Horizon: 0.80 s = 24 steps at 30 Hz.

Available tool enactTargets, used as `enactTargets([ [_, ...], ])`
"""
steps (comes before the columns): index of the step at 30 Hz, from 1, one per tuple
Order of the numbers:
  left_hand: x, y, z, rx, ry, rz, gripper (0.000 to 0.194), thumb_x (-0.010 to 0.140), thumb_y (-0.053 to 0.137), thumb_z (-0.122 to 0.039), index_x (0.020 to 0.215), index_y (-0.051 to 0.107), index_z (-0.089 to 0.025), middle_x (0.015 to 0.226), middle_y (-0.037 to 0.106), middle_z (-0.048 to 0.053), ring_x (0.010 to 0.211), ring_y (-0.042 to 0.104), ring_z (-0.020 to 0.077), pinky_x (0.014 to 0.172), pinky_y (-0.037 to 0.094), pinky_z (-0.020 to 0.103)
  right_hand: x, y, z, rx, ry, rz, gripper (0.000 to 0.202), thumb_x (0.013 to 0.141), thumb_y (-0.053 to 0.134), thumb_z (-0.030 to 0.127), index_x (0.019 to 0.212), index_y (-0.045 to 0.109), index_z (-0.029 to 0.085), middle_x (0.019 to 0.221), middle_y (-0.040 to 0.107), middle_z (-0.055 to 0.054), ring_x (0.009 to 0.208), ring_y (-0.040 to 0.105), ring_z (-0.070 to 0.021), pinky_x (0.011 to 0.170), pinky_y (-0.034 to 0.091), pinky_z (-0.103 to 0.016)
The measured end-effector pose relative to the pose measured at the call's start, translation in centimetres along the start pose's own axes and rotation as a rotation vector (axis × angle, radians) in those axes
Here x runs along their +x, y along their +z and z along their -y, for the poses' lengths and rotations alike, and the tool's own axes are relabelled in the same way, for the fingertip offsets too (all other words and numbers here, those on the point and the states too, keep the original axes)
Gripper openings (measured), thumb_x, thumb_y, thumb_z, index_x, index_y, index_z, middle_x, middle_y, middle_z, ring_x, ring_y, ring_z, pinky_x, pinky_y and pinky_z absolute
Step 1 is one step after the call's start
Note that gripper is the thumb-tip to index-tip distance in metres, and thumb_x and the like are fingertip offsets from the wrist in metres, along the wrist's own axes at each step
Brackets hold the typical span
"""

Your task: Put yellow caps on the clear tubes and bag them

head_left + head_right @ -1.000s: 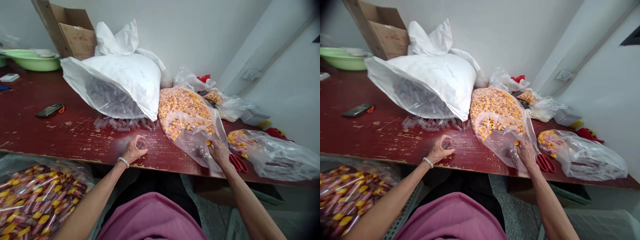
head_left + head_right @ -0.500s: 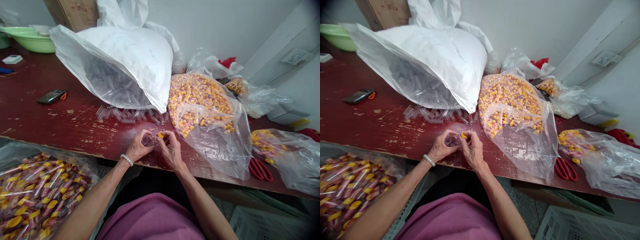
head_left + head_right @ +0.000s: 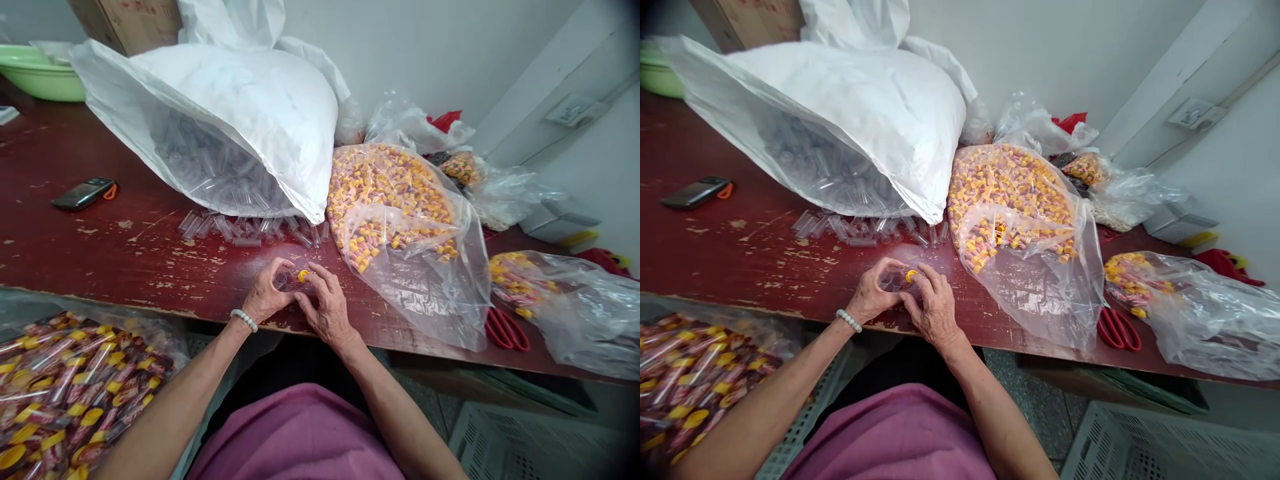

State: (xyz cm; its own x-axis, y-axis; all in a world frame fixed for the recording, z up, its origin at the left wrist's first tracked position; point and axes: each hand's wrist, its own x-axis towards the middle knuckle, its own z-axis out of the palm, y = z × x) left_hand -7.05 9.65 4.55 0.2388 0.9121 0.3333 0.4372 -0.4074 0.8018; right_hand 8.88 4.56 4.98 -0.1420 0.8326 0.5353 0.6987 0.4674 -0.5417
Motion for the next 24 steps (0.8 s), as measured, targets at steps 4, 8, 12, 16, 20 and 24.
enactTargets([
  [4,0.0,0.0,0.1,0.001,0.016,0.003,0.045,0.060,0.074,-0.033,0.098,0.052,-0.019,0.094,0.065,0.004,0.086,0.064,0.0188,0.078,0.050,0.029,0.1,-0.3,-0.1,-0.029,-0.046,0.076,0.030,0.086,0.054,0.029,0.115,0.055,0.022,0.126,0.056,-0.008,0.110,0.052,-0.0228,0.092,0.042,-0.041],
  [8,0.1,-0.1,-0.1,-0.005,-0.011,0.006,0.047,0.058,0.074,-0.029,0.098,0.051,-0.019,0.089,0.065,0.002,0.080,0.064,0.0175,0.074,0.051,0.029,0.9,-0.9,0.8,-0.103,-0.052,0.129,0.027,0.087,0.053,0.031,0.111,0.057,0.021,0.121,0.059,-0.008,0.106,0.054,-0.0223,0.091,0.043,-0.040],
  [12,0.1,0.0,-0.3,-0.013,-0.027,0.002,0.045,0.059,0.074,-0.032,0.096,0.051,-0.019,0.085,0.065,0.002,0.077,0.064,0.0173,0.071,0.051,0.029,1.4,-3.5,1.0,-0.056,-0.065,0.061,0.027,0.085,0.056,0.031,0.109,0.059,0.020,0.129,0.053,-0.009,0.113,0.051,-0.0216,0.095,0.043,-0.037],
  [16,0.1,0.3,0.0,-0.083,-0.064,-0.003,0.042,0.059,0.072,-0.025,0.095,0.051,-0.020,0.078,0.064,0.000,0.070,0.064,0.0154,0.066,0.052,0.027,1.6,-8.4,-3.3,-0.036,0.162,-0.342,0.025,0.090,0.045,0.030,0.106,0.058,0.018,0.105,0.063,-0.008,0.094,0.058,-0.0172,0.079,0.048,-0.030],
  [20,0.0,0.6,0.3,-0.139,-0.074,0.002,0.042,0.059,0.071,-0.022,0.095,0.050,-0.020,0.075,0.063,-0.002,0.065,0.063,0.0137,0.064,0.052,0.026,2.8,-10.5,-10.1,-0.193,0.490,-0.337,0.028,0.085,0.043,0.033,0.093,0.063,0.015,0.088,0.066,-0.008,0.079,0.059,-0.0186,0.072,0.045,-0.031],
  [24,0.0,0.7,0.2,-0.161,-0.079,-0.001,0.041,0.059,0.071,-0.022,0.094,0.049,-0.020,0.074,0.063,-0.002,0.063,0.063,0.0129,0.062,0.052,0.025,4.5,-8.3,-13.7,-0.205,0.500,-0.232,0.018,0.077,0.053,0.031,0.078,0.065,0.017,0.086,0.068,-0.009,0.084,0.058,-0.0208,0.081,0.043,-0.033],
])
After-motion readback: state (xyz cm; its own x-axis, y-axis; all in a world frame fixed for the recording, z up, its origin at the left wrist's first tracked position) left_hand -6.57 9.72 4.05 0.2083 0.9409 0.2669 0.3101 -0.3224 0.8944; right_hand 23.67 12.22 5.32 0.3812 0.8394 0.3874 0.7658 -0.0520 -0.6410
